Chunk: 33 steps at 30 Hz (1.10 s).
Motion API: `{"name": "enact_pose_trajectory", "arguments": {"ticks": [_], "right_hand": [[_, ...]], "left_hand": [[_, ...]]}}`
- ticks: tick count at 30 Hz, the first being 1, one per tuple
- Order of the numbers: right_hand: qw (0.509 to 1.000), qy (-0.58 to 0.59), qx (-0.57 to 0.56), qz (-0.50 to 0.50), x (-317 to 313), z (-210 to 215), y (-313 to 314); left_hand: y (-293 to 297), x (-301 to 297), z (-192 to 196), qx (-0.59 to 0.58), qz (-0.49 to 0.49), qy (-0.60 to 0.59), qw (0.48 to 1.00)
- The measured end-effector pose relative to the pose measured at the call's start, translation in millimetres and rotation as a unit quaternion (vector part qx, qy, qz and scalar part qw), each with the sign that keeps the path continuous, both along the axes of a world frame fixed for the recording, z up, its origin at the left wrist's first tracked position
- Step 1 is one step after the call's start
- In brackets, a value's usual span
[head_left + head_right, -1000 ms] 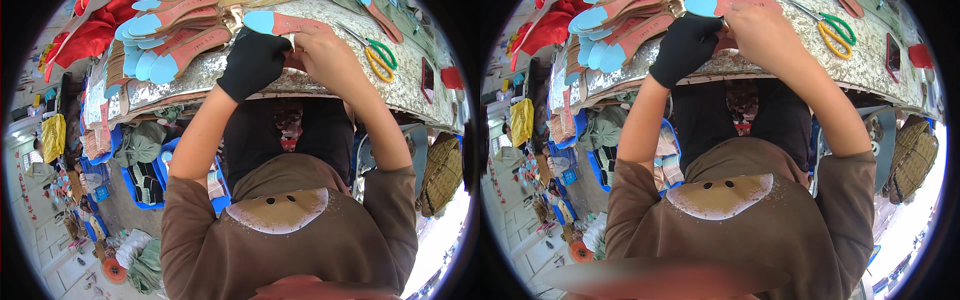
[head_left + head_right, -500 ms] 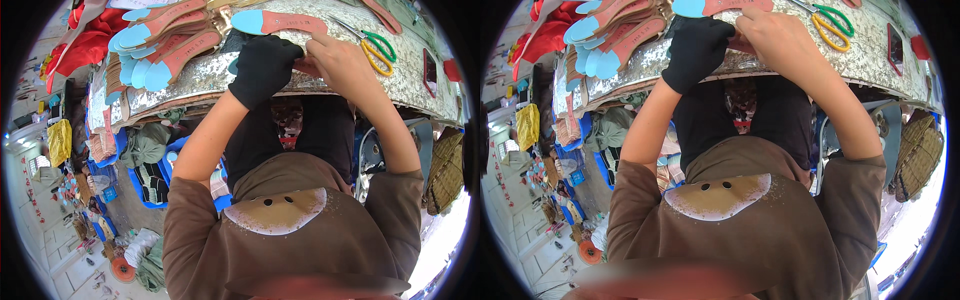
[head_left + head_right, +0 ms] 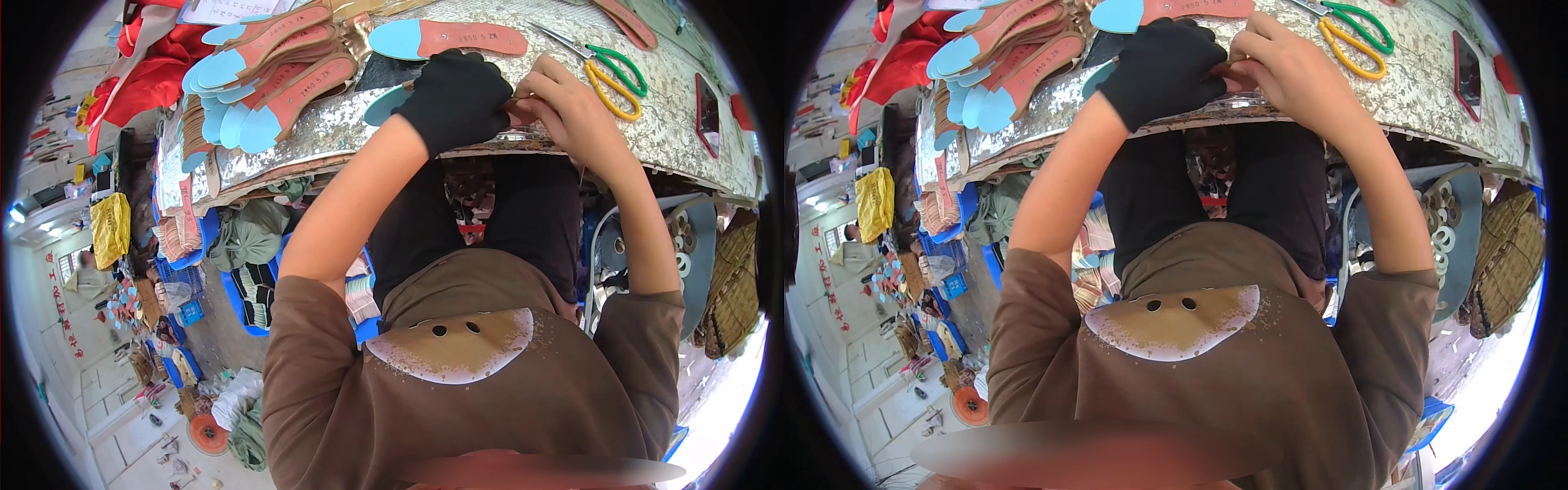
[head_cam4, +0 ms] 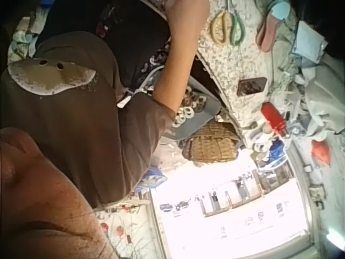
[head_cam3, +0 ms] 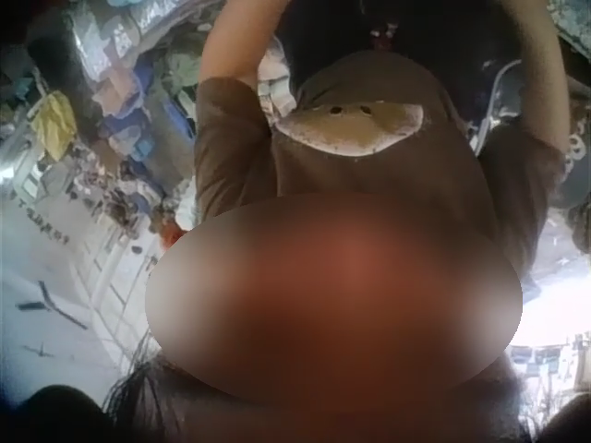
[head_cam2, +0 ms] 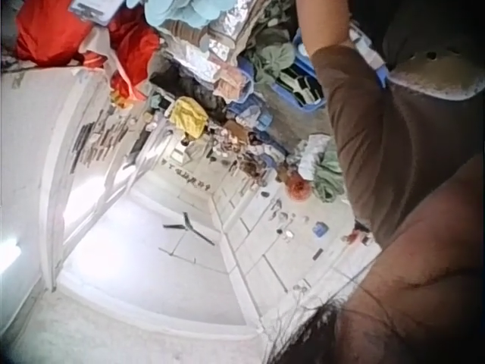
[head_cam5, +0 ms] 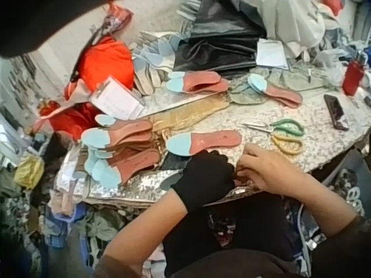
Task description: The recorder is attaching a leather-like trim or strap to the edge of shoe soles using adhesive and scissors.
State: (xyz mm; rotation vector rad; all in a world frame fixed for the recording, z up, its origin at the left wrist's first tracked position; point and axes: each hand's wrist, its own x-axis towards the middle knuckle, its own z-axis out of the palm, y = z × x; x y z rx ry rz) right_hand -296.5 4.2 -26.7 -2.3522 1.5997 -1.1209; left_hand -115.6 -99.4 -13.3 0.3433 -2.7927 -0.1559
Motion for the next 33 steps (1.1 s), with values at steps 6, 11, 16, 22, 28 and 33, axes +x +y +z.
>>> {"name": "enact_pose_trajectory", "arguments": {"ticks": [6,11,16,22,28,33], "right_hand": [[0.95,-0.195,0.244,-0.008,-9,9,26],[0.883,-0.363,0.297,-0.001,20,4,43],[0.879,-0.391,0.274,-0.018,45,3,42],[0.865,-0.48,0.138,0.039,81,8,50],[0.903,-0.421,0.082,0.008,125,26,46],[0.929,-0.367,0.043,0.016,138,34,35]], "left_hand": [[27,30,22,0.056,-0.016,-0.087,0.995],[51,82,31,0.186,0.047,-0.007,0.981],[67,112,22,0.283,0.136,0.076,0.946],[94,125,23,0.404,0.255,0.241,0.845],[113,108,20,0.508,0.266,0.421,0.703],[123,93,9,0.449,0.31,0.483,0.685]]}}
